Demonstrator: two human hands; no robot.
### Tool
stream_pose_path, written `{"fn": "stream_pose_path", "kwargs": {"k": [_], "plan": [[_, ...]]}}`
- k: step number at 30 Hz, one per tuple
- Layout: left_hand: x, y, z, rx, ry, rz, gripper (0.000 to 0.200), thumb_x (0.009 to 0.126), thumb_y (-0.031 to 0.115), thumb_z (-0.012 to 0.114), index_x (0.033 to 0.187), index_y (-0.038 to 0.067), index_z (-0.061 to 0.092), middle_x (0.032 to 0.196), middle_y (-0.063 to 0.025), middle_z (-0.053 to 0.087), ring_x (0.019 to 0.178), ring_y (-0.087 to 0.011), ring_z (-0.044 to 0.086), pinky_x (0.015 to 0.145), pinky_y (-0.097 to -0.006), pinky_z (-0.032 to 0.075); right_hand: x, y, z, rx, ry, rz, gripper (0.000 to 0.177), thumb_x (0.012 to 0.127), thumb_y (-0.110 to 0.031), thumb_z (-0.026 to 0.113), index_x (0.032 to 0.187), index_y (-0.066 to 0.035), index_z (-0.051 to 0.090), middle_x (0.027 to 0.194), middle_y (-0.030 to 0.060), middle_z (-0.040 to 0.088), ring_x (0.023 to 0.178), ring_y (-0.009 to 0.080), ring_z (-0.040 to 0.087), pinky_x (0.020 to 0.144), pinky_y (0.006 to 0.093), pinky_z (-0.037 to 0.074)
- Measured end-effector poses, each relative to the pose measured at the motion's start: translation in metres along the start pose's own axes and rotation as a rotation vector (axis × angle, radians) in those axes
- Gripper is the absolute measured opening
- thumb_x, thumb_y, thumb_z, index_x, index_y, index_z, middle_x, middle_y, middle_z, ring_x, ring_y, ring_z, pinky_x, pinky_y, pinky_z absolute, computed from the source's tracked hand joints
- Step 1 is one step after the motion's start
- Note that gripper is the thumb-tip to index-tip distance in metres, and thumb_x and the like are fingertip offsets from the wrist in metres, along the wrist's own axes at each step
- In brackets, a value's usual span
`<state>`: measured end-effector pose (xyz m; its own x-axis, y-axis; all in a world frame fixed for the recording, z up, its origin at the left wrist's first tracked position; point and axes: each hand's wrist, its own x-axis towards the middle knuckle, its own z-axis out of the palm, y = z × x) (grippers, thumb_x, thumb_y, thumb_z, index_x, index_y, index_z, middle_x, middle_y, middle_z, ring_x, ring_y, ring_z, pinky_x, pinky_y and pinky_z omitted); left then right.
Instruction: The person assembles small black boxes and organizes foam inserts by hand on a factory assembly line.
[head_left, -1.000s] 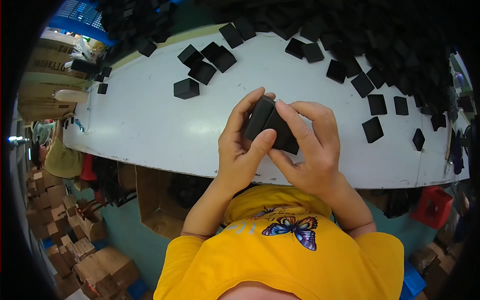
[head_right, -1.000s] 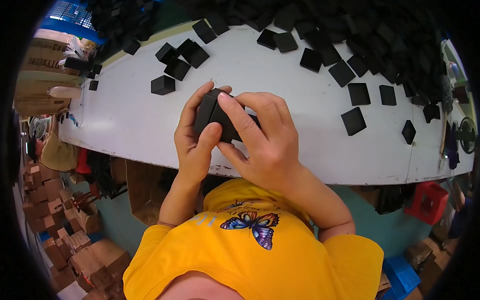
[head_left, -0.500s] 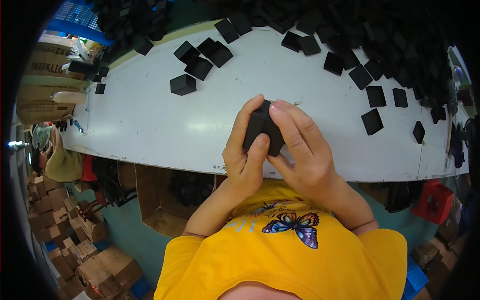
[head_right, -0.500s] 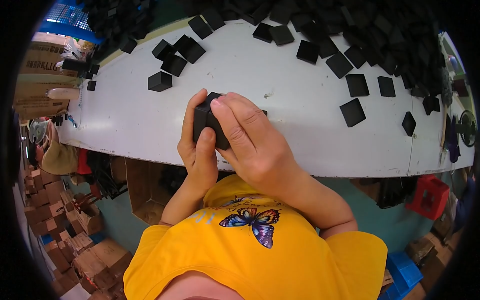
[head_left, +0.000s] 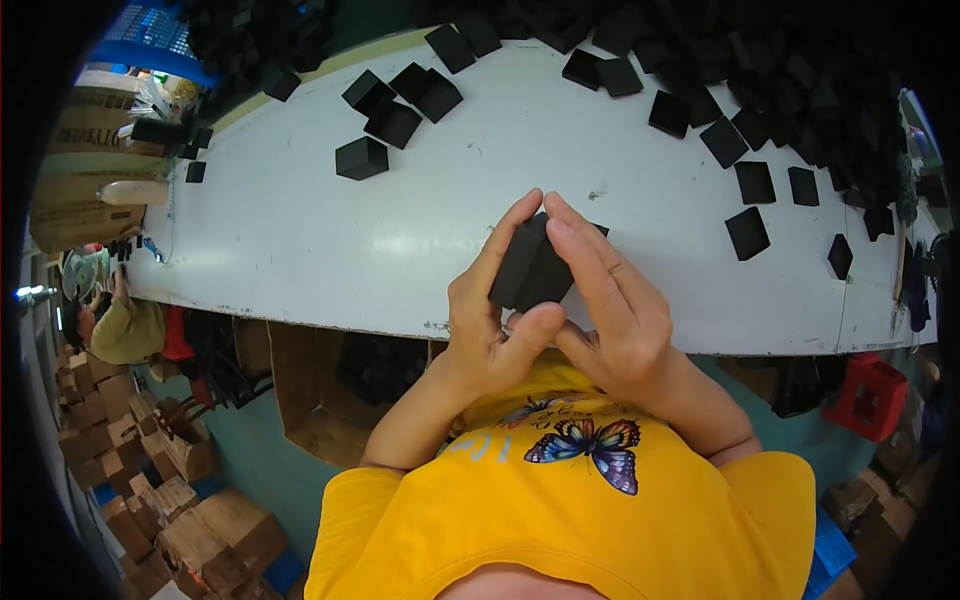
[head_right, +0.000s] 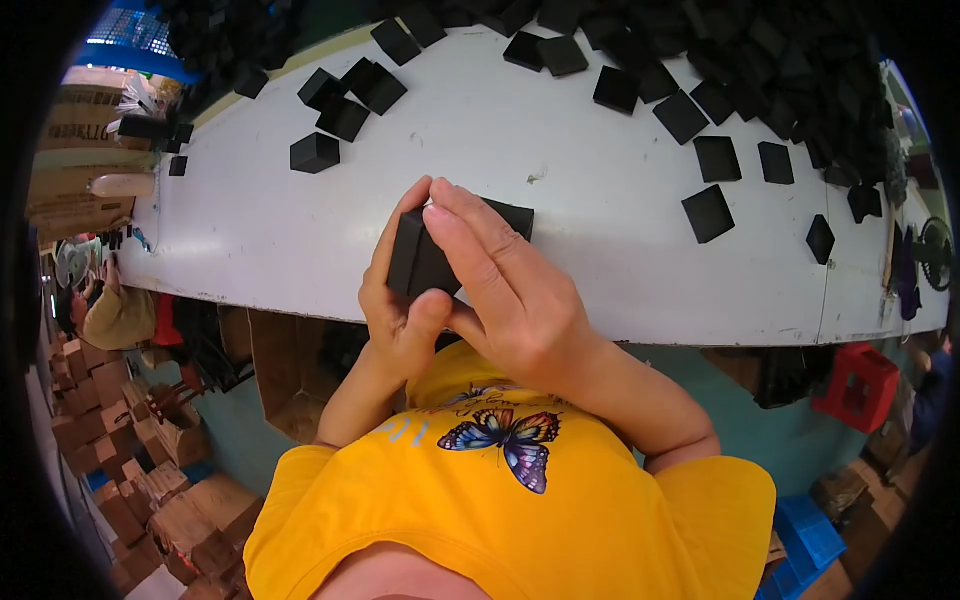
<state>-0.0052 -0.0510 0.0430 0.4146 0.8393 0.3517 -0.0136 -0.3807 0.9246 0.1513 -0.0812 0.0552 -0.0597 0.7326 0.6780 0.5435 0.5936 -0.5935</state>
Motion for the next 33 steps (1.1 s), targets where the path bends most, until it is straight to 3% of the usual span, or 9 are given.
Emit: {"fn": "stream_pose_path", "kwargs": {"k": [4, 7, 12, 19, 24, 27, 28, 31, 33], "plan": [[0.004, 0.004, -0.006, 0.013, -0.09, -0.024, 0.078, 0.081, 0.008, 0.072, 0.15, -0.002, 0.039, 0.126, -0.0185, 0.062, 0.11, -0.0185, 0.064, 0.091, -0.0282, 0.05, 0.001, -0.002, 0.002, -0.019, -0.015, -0.002, 0.053, 0.083, -0.006, 0.073, 0.13, 0.01, 0.055, 0.129, 0.0278, 0.061, 0.113, 0.0402, 0.066, 0.092, 0.0392, 0.057], [0.0, -0.002, 0.005, -0.283, 0.085, -0.241, 0.08, 0.08, -0.001, 0.069, 0.151, 0.0, 0.031, 0.129, -0.0182, 0.059, 0.108, -0.0208, 0.066, 0.092, -0.0309, 0.053, 0.005, 0.003, 0.002, -0.016, -0.095, 0.004, 0.057, 0.083, -0.003, 0.073, 0.134, 0.008, 0.052, 0.129, 0.0244, 0.063, 0.113, 0.0382, 0.066, 0.095, 0.0401, 0.056], [-0.013, -0.002, -0.01, -0.638, 0.065, -0.45, 0.073, 0.09, 0.002, 0.07, 0.148, 0.004, 0.027, 0.133, -0.0192, 0.055, 0.122, -0.0263, 0.059, 0.103, -0.0365, 0.05, 0.011, 0.008, -0.024, 0.409, -0.283, 0.393, 0.071, 0.076, 0.003, 0.079, 0.142, 0.001, 0.051, 0.136, 0.0199, 0.061, 0.117, 0.0287, 0.064, 0.093, 0.0316, 0.053], [-0.02, -0.009, -0.007, -0.262, -0.061, -0.172, 0.067, 0.091, 0.009, 0.073, 0.145, 0.003, 0.034, 0.137, -0.0167, 0.053, 0.126, -0.0225, 0.055, 0.106, -0.0364, 0.045, 0.007, 0.023, -0.03, 0.606, -0.274, 0.555, 0.059, 0.073, 0.007, 0.076, 0.13, -0.004, 0.064, 0.109, 0.0081, 0.065, 0.085, 0.0178, 0.06, 0.077, 0.0275, 0.051], [-0.017, -0.01, -0.011, -0.051, -0.157, -0.092, 0.069, 0.092, 0.013, 0.073, 0.146, 0.003, 0.032, 0.135, -0.0158, 0.054, 0.124, -0.0232, 0.056, 0.105, -0.036, 0.046, 0.008, 0.019, -0.034, 0.526, -0.28, 0.515, 0.054, 0.072, 0.008, 0.077, 0.125, -0.002, 0.067, 0.107, 0.0068, 0.064, 0.083, 0.0159, 0.059, 0.076, 0.0266, 0.051], [-0.006, -0.011, -0.007, -0.263, -0.073, -0.267, 0.072, 0.092, 0.015, 0.073, 0.148, 0.004, 0.03, 0.134, -0.0175, 0.055, 0.121, -0.0231, 0.059, 0.102, -0.0355, 0.049, 0.008, 0.021, -0.029, 0.728, -0.225, 0.689, 0.049, 0.078, 0.006, 0.076, 0.125, 0.003, 0.065, 0.11, 0.0085, 0.065, 0.085, 0.0151, 0.061, 0.077, 0.0269, 0.052], [0.001, 0.001, -0.006, -0.415, -0.061, -0.419, 0.077, 0.098, 0.041, 0.064, 0.154, 0.005, 0.024, 0.122, -0.019, 0.062, 0.108, -0.0245, 0.067, 0.093, -0.0337, 0.055, 0.008, 0.023, -0.027, 0.835, -0.193, 0.778, 0.048, 0.08, 0.005, 0.076, 0.126, 0.005, 0.064, 0.111, 0.0093, 0.066, 0.086, 0.0148, 0.062, 0.077, 0.027, 0.052], [0.007, 0.011, -0.013, -0.539, -0.133, -0.467, 0.092, 0.097, 0.068, 0.044, 0.159, 0.007, 0.013, 0.105, -0.0177, 0.068, 0.088, -0.0255, 0.073, 0.081, -0.0324, 0.059, 0.013, 0.027, -0.031, 1.012, -0.085, 1.004, 0.045, 0.088, -0.003, 0.074, 0.129, 0.009, 0.06, 0.113, 0.0123, 0.067, 0.09, 0.0146, 0.064, 0.078, 0.0276, 0.053], [0.008, 0.011, -0.019, -0.354, -0.135, -0.419, 0.095, 0.094, 0.075, 0.038, 0.157, 0.007, 0.021, 0.1, -0.0154, 0.069, 0.081, -0.0228, 0.072, 0.076, -0.0304, 0.058, 0.013, 0.034, -0.039, 1.171, -0.162, 1.088, 0.048, 0.092, -0.012, 0.072, 0.133, 0.009, 0.057, 0.115, 0.013, 0.068, 0.093, 0.0144, 0.064, 0.08, 0.0271, 0.052]]}}
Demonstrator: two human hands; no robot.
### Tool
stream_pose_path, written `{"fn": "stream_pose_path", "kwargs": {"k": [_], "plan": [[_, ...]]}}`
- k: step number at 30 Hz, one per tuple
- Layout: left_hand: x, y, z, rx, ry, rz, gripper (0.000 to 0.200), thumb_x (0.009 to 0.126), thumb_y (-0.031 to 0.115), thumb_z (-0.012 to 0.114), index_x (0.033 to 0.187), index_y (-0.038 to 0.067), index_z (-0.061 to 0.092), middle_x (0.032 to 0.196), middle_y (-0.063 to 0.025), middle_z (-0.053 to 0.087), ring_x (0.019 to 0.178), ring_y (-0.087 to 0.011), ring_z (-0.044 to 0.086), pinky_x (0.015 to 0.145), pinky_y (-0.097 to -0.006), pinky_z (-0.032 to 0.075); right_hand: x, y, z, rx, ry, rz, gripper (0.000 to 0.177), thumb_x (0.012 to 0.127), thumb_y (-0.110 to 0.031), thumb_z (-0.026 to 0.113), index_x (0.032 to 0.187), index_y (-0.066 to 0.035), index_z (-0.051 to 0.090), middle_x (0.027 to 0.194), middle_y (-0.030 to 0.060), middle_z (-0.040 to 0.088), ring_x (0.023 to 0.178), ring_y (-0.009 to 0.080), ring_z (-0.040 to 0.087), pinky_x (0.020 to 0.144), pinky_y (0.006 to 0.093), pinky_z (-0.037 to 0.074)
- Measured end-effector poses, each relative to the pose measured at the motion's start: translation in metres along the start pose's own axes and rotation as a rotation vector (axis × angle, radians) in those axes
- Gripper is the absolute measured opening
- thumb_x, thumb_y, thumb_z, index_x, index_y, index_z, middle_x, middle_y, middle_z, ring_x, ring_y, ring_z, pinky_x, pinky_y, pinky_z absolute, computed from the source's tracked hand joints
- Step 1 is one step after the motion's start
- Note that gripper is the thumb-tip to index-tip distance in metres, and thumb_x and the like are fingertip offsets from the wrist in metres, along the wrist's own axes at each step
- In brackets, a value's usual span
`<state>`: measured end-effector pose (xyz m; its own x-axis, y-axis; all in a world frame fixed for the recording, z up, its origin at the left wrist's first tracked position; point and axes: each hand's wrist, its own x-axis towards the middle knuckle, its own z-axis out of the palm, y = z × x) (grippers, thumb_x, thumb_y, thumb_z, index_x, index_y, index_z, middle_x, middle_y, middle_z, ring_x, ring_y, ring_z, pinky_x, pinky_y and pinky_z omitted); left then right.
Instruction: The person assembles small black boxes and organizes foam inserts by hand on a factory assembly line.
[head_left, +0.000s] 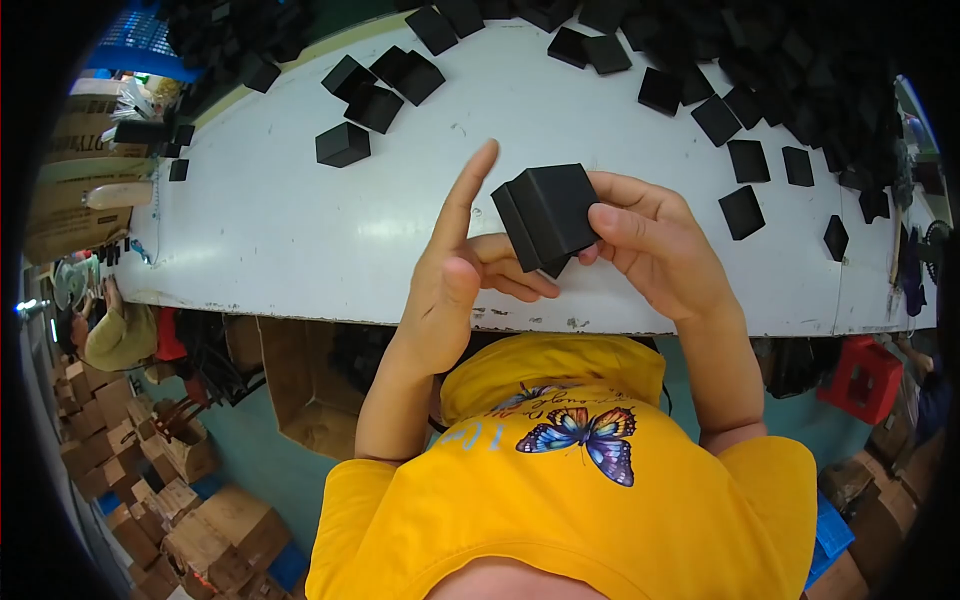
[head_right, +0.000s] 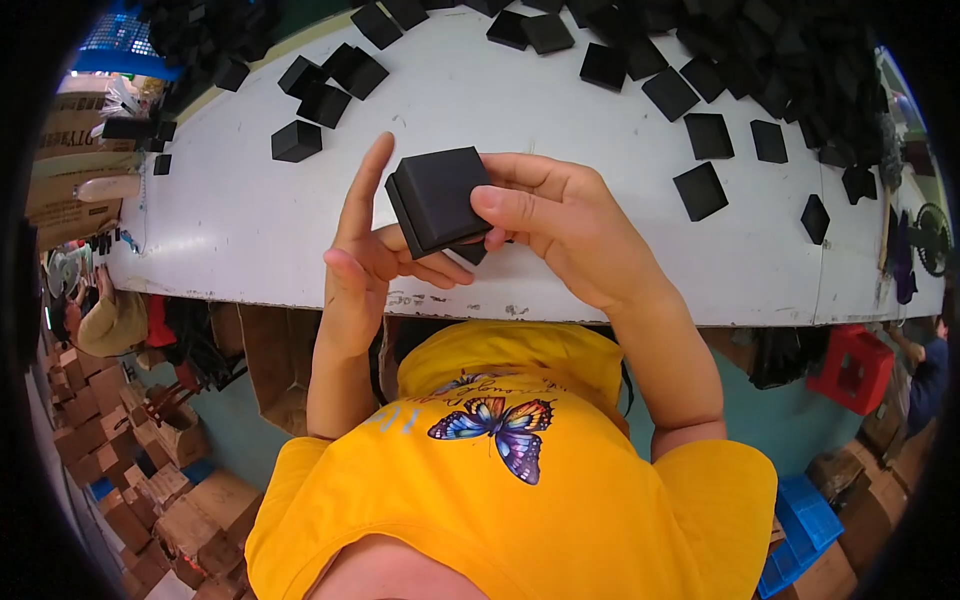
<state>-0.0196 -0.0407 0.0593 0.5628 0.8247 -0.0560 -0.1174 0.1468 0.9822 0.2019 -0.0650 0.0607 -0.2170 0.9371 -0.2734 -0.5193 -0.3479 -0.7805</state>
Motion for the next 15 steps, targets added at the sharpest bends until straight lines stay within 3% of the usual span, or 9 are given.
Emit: {"fn": "stream_pose_path", "kwargs": {"k": [2, 5, 8, 11, 14, 15], "plan": [[0.001, 0.002, -0.005, 0.183, 0.033, 0.043, 0.101, 0.09, 0.082, 0.032, 0.156, 0.006, 0.029, 0.094, -0.0131, 0.07, 0.075, -0.0201, 0.071, 0.071, -0.0283, 0.057, 0.001, -0.001, -0.003, 0.072, -0.054, 0.016, 0.048, 0.093, -0.015, 0.071, 0.133, 0.009, 0.057, 0.115, 0.0126, 0.068, 0.093, 0.0139, 0.064, 0.08, 0.0267, 0.052], [0.006, 0.003, -0.008, 0.24, 0.042, 0.153, 0.087, 0.097, 0.071, 0.042, 0.153, 0.005, 0.038, 0.095, -0.0106, 0.07, 0.079, -0.0158, 0.069, 0.072, -0.026, 0.053, 0.002, -0.003, -0.005, 0.069, -0.046, -0.015, 0.049, 0.093, -0.016, 0.072, 0.132, 0.01, 0.057, 0.115, 0.0125, 0.068, 0.097, 0.0152, 0.063, 0.082, 0.0267, 0.052], [0.015, -0.001, 0.002, 0.256, 0.097, 0.256, 0.068, 0.099, 0.044, 0.061, 0.15, 0.004, 0.042, 0.099, -0.0085, 0.069, 0.086, -0.0143, 0.067, 0.078, -0.027, 0.051, 0.005, 0.008, 0.001, -0.186, 0.072, -0.166, 0.052, 0.09, -0.016, 0.075, 0.135, 0.006, 0.057, 0.117, 0.0129, 0.067, 0.1, 0.0169, 0.063, 0.083, 0.0271, 0.052], [0.022, -0.007, 0.007, 0.401, 0.177, 0.222, 0.061, 0.091, 0.02, 0.071, 0.145, 0.003, 0.048, 0.107, -0.0081, 0.068, 0.097, -0.0143, 0.065, 0.087, -0.0283, 0.05, -0.001, 0.007, 0.007, -0.632, 0.048, -0.367, 0.056, 0.087, -0.013, 0.078, 0.137, -0.001, 0.058, 0.119, 0.0128, 0.066, 0.103, 0.0194, 0.063, 0.087, 0.0297, 0.052], [0.018, -0.02, -0.002, 0.277, 0.326, 0.199, 0.057, 0.088, 0.015, 0.074, 0.14, 0.003, 0.051, 0.112, -0.0081, 0.067, 0.105, -0.0141, 0.062, 0.095, -0.0293, 0.047, -0.005, 0.005, -0.021, -0.957, 0.213, -0.491, 0.071, 0.081, -0.011, 0.081, 0.145, -0.008, 0.052, 0.126, 0.0125, 0.06, 0.106, 0.0208, 0.062, 0.089, 0.032, 0.052], [0.012, -0.027, -0.007, 0.279, 0.314, 0.184, 0.055, 0.092, 0.019, 0.073, 0.139, 0.002, 0.051, 0.117, -0.0088, 0.065, 0.11, -0.0143, 0.06, 0.099, -0.0297, 0.045, -0.01, 0.006, -0.022, -1.009, 0.218, -0.376, 0.075, 0.079, -0.012, 0.082, 0.146, -0.008, 0.05, 0.129, 0.0129, 0.058, 0.107, 0.0229, 0.062, 0.09, 0.0335, 0.053]]}}
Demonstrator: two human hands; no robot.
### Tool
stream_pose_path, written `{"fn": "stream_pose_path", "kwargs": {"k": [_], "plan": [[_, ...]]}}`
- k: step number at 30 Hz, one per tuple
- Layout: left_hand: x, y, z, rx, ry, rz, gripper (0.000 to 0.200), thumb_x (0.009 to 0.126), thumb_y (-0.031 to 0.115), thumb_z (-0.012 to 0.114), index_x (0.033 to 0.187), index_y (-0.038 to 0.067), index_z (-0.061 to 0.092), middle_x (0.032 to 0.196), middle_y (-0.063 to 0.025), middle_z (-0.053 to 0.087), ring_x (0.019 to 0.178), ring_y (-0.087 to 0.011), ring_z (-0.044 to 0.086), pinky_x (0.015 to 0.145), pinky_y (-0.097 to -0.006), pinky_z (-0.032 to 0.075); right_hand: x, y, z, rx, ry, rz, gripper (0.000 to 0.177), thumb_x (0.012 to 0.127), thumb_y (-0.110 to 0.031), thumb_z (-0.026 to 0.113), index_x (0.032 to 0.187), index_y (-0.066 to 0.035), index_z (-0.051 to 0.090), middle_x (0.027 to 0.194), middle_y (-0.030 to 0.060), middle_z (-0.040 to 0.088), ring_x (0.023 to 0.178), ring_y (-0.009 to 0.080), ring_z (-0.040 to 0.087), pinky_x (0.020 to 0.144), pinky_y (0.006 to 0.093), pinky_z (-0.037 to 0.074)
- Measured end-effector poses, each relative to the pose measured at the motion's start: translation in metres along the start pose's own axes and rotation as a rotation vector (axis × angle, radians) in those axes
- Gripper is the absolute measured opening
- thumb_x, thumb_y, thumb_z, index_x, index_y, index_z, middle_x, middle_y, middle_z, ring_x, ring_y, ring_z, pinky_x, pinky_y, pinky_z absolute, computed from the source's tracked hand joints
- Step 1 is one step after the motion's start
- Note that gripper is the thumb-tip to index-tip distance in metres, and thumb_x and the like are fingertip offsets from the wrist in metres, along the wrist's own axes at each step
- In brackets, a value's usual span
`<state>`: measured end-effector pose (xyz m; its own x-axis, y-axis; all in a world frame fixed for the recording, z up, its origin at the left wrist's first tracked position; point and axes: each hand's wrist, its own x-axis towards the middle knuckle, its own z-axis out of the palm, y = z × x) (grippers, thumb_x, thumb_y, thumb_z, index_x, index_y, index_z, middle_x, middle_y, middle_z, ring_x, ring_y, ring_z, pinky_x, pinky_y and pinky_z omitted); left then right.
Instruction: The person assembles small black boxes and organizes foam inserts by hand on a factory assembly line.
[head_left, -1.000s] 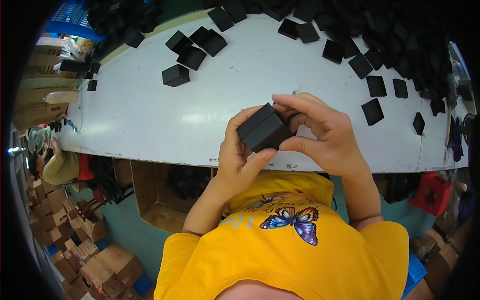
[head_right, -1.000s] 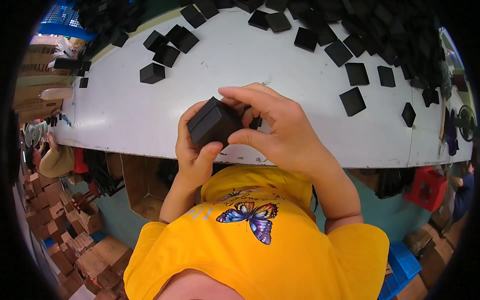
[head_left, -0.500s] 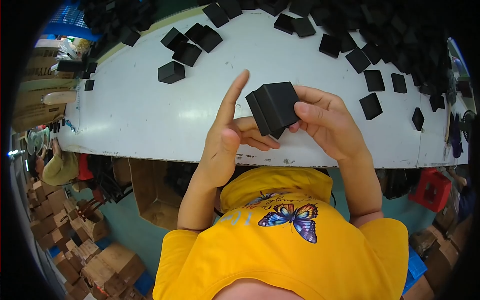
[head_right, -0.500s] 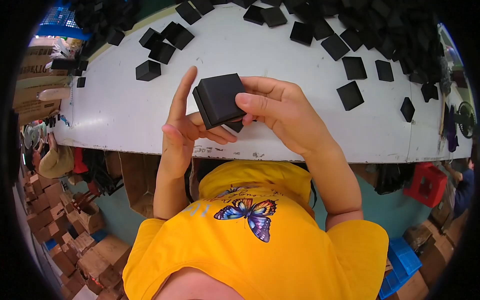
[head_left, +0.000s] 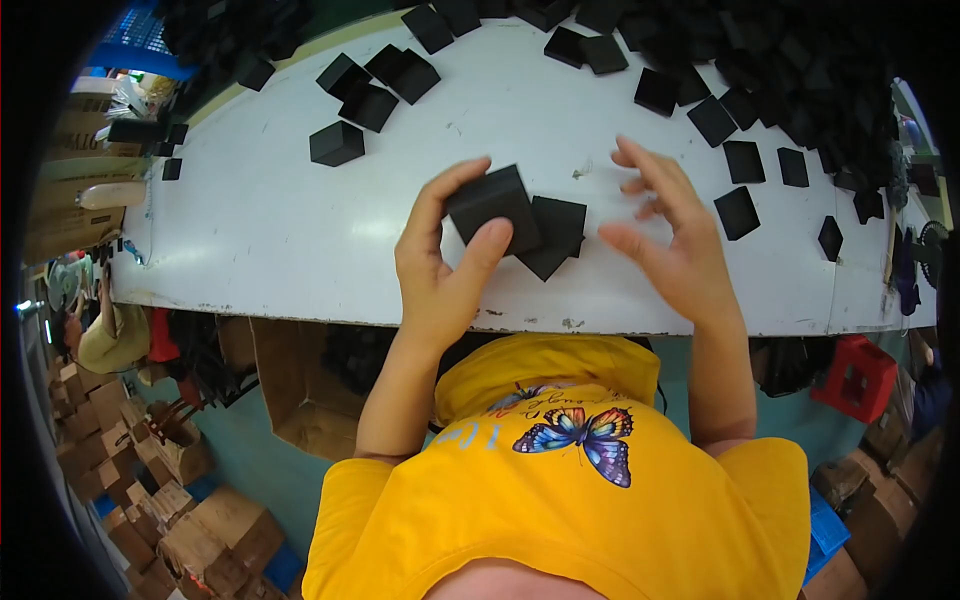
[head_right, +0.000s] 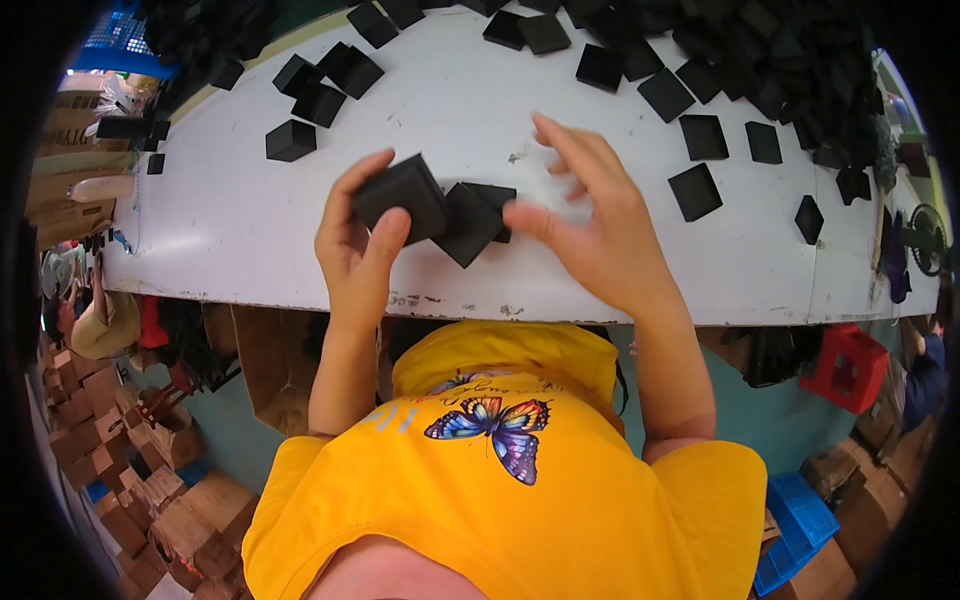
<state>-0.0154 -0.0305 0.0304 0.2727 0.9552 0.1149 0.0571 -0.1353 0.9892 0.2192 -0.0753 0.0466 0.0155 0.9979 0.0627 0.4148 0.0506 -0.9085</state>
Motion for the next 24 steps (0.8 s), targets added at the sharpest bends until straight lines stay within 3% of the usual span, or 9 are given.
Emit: {"fn": "stream_pose_path", "kwargs": {"k": [2, 5, 6, 10, 15, 17, 19, 21, 24], "plan": [[-0.011, -0.009, 0.008, -0.141, 0.007, -0.028, 0.054, 0.094, 0.021, 0.071, 0.14, 0.002, 0.049, 0.119, -0.0094, 0.064, 0.11, -0.0149, 0.06, 0.099, -0.0298, 0.046, -0.015, -0.004, 0.0, -0.108, -0.124, 0.177, 0.083, 0.076, -0.013, 0.084, 0.149, -0.009, 0.045, 0.133, 0.0137, 0.054, 0.111, 0.027, 0.061, 0.092, 0.0365, 0.053], [-0.017, -0.025, 0.03, -0.329, 0.018, -0.048, 0.054, 0.096, 0.021, 0.068, 0.142, 0.006, 0.043, 0.121, -0.0084, 0.057, 0.108, -0.0143, 0.055, 0.095, -0.0281, 0.046, -0.021, 0.009, 0.032, -0.156, -0.13, 0.041, 0.088, 0.073, -0.012, 0.084, 0.149, -0.009, 0.042, 0.138, 0.0155, 0.048, 0.113, 0.0344, 0.06, 0.092, 0.0407, 0.054], [-0.017, -0.026, 0.033, -0.318, 0.031, -0.077, 0.055, 0.095, 0.02, 0.069, 0.141, 0.007, 0.043, 0.121, -0.0082, 0.056, 0.108, -0.0146, 0.054, 0.095, -0.0283, 0.046, -0.018, 0.011, 0.043, -0.094, -0.091, 0.055, 0.08, 0.073, -0.007, 0.082, 0.144, -0.008, 0.046, 0.133, 0.0175, 0.048, 0.112, 0.0398, 0.059, 0.092, 0.0438, 0.054], [-0.029, -0.024, 0.002, -0.078, 0.17, -0.011, 0.056, 0.089, 0.017, 0.069, 0.138, 0.006, 0.043, 0.121, -0.0085, 0.052, 0.109, -0.0163, 0.051, 0.096, -0.0301, 0.044, -0.002, 0.002, 0.091, -0.078, -0.202, -0.025, 0.083, 0.072, -0.002, 0.079, 0.146, -0.009, 0.043, 0.127, 0.0186, 0.048, 0.11, 0.0403, 0.059, 0.09, 0.0439, 0.054], [-0.11, -0.028, -0.088, 0.007, 0.8, -0.087, 0.055, 0.086, 0.026, 0.058, 0.134, 0.002, 0.046, 0.12, -0.0154, 0.058, 0.106, -0.0234, 0.059, 0.093, -0.0353, 0.051, 0.012, -0.043, 0.203, 0.11, -0.671, -0.228, 0.081, 0.076, -0.009, 0.078, 0.148, -0.012, 0.041, 0.124, 0.02, 0.048, 0.116, 0.04, 0.052, 0.098, 0.0439, 0.048], [-0.14, -0.016, -0.118, -0.049, 0.923, -0.059, 0.055, 0.093, 0.024, 0.056, 0.141, 0.002, 0.038, 0.127, -0.0192, 0.058, 0.114, -0.0269, 0.058, 0.099, -0.0385, 0.05, 0.002, -0.049, 0.258, 0.191, -0.795, -0.357, 0.079, 0.081, -0.014, 0.078, 0.148, -0.003, 0.038, 0.132, 0.0225, 0.046, 0.117, 0.0401, 0.054, 0.098, 0.0418, 0.049], [-0.161, -0.021, -0.15, 0.479, 1.068, -0.164, 0.064, 0.094, 0.016, 0.065, 0.148, 0.002, 0.034, 0.142, -0.0205, 0.05, 0.128, -0.0291, 0.05, 0.108, -0.0385, 0.043, -0.003, -0.064, 0.267, 0.169, -0.904, -0.408, 0.07, 0.084, -0.013, 0.075, 0.144, 0.0, 0.042, 0.131, 0.0199, 0.05, 0.113, 0.0374, 0.058, 0.096, 0.0409, 0.051], [-0.161, -0.016, -0.165, 0.857, 1.105, -0.185, 0.06, 0.092, 0.013, 0.068, 0.145, 0.003, 0.042, 0.15, -0.0173, 0.043, 0.137, -0.0293, 0.043, 0.112, -0.0416, 0.038, -0.001, -0.061, 0.258, 0.126, -0.733, -0.56, 0.054, 0.086, -0.012, 0.073, 0.134, -0.001, 0.051, 0.122, 0.0164, 0.056, 0.105, 0.035, 0.062, 0.09, 0.0407, 0.053], [-0.097, -0.021, -0.151, 0.737, 0.886, -0.012, 0.056, 0.093, 0.013, 0.069, 0.143, 0.004, 0.048, 0.15, -0.0097, 0.046, 0.138, -0.024, 0.044, 0.111, -0.0444, 0.036, 0.014, -0.047, 0.214, 0.052, -0.529, -0.554, 0.029, 0.087, -0.011, 0.07, 0.113, -0.002, 0.061, 0.108, 0.012, 0.062, 0.095, 0.0316, 0.065, 0.08, 0.0404, 0.055]]}}
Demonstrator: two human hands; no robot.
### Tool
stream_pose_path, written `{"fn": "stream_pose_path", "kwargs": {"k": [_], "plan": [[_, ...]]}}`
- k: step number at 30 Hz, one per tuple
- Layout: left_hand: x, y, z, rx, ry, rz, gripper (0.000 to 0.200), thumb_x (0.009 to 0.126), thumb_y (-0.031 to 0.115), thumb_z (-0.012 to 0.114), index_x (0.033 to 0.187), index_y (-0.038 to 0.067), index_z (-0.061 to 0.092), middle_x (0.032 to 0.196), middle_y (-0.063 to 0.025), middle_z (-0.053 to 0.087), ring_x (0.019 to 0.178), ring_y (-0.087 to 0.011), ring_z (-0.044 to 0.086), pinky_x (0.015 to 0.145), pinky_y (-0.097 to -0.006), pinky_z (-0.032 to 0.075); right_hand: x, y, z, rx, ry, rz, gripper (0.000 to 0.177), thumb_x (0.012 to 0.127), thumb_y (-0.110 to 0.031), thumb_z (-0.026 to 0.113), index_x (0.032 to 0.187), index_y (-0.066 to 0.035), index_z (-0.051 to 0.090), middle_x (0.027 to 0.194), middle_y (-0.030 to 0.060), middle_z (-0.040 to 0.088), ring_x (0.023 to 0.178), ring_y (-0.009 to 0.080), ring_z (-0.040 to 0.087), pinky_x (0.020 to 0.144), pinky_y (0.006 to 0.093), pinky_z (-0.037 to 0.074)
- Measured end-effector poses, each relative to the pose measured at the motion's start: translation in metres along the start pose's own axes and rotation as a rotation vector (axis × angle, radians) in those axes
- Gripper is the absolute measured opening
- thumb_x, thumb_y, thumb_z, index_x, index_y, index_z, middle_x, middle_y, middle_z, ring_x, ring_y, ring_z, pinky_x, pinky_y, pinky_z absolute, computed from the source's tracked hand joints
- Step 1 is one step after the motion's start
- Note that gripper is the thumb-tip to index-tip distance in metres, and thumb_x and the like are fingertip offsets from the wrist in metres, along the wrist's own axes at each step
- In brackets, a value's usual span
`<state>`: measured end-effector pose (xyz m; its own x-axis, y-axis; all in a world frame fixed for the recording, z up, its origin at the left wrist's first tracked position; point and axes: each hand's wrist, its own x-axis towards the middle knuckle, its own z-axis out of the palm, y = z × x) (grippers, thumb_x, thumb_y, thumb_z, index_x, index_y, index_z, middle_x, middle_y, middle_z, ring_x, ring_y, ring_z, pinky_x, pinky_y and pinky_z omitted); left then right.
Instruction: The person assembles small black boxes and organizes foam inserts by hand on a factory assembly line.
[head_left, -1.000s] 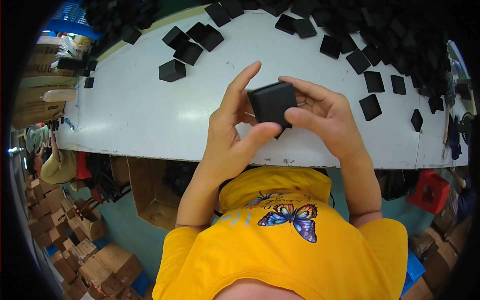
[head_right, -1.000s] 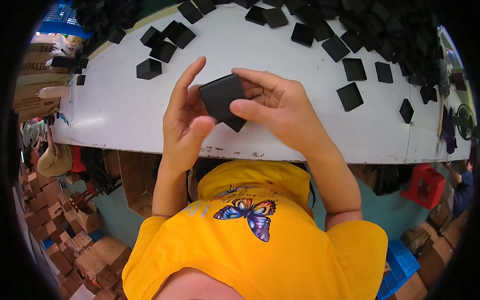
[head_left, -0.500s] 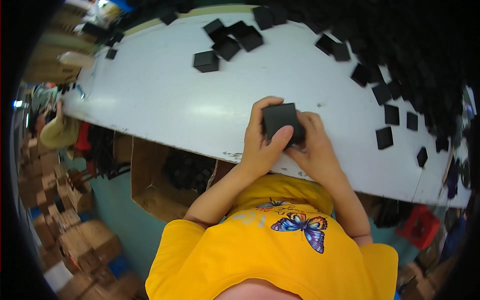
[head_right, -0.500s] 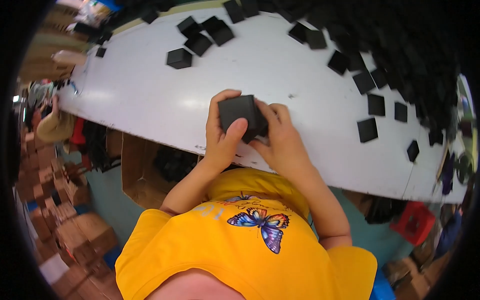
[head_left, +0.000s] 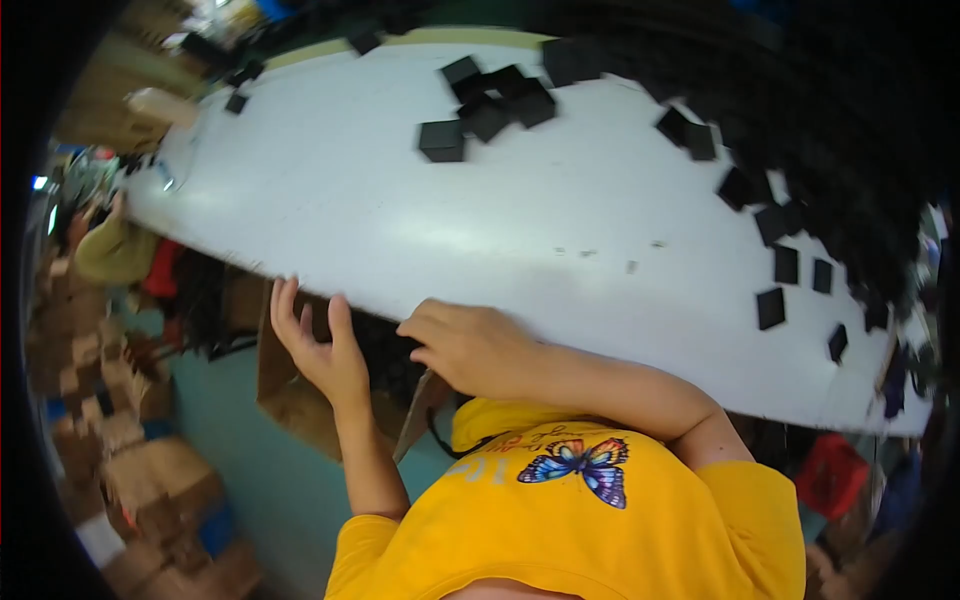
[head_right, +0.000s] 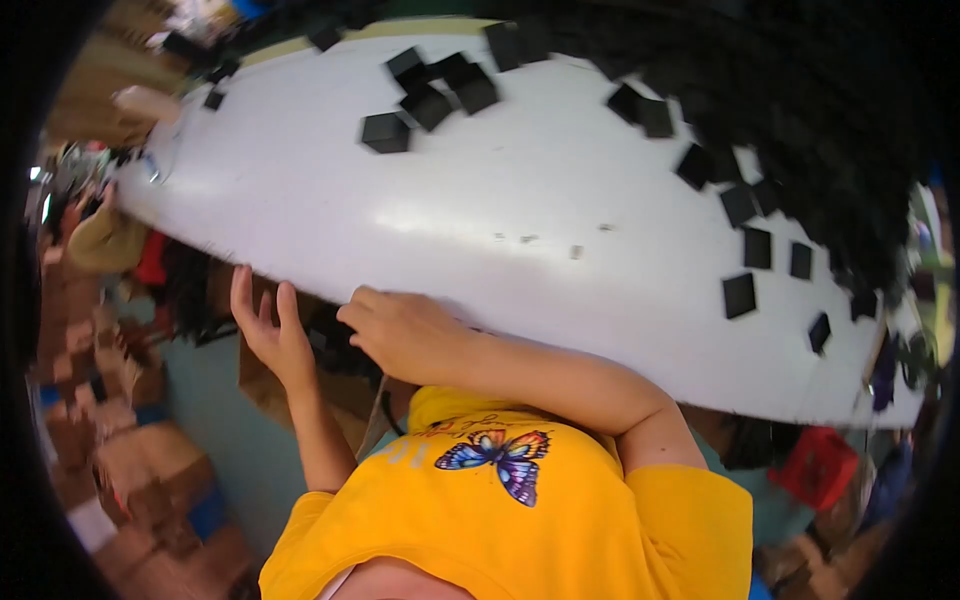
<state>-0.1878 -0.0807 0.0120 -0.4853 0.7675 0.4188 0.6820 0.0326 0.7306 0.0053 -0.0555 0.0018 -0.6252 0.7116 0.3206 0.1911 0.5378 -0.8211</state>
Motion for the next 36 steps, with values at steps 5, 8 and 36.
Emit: {"fn": "stream_pose_path", "kwargs": {"k": [5, 8, 36], "plan": [[0.056, 0.068, 0.12, 0.17, -0.324, 0.388, 0.059, 0.088, 0.029, 0.077, 0.141, 0.015, 0.054, 0.138, -0.0166, 0.049, 0.124, -0.0314, 0.05, 0.101, -0.0434, 0.042, -0.061, 0.026, -0.107, -0.282, 0.385, 0.183, 0.007, 0.083, -0.004, 0.067, 0.089, -0.005, 0.063, 0.09, 0.0107, 0.063, 0.083, 0.0304, 0.063, 0.074, 0.0413, 0.052], [0.074, 0.07, 0.155, 0.169, -0.495, 0.279, 0.053, 0.083, 0.018, 0.079, 0.131, 0.01, 0.059, 0.132, -0.0175, 0.05, 0.122, -0.0361, 0.05, 0.102, -0.0445, 0.043, -0.104, 0.044, -0.168, -0.624, 0.576, 0.226, 0.009, 0.08, 0.001, 0.067, 0.086, -0.003, 0.062, 0.088, 0.01, 0.063, 0.081, 0.0308, 0.062, 0.071, 0.0393, 0.05], [-0.085, 0.126, 0.171, -0.424, -1.001, 0.467, 0.071, 0.066, -0.004, 0.081, 0.128, 0.012, 0.051, 0.128, -0.0086, 0.061, 0.115, -0.0278, 0.058, 0.099, -0.0393, 0.037, -0.159, 0.013, -0.148, -0.967, 0.375, 0.121, 0.025, 0.073, -0.009, 0.066, 0.097, -0.002, 0.069, 0.104, 0.0072, 0.065, 0.09, 0.0249, 0.061, 0.078, 0.04, 0.047]]}}
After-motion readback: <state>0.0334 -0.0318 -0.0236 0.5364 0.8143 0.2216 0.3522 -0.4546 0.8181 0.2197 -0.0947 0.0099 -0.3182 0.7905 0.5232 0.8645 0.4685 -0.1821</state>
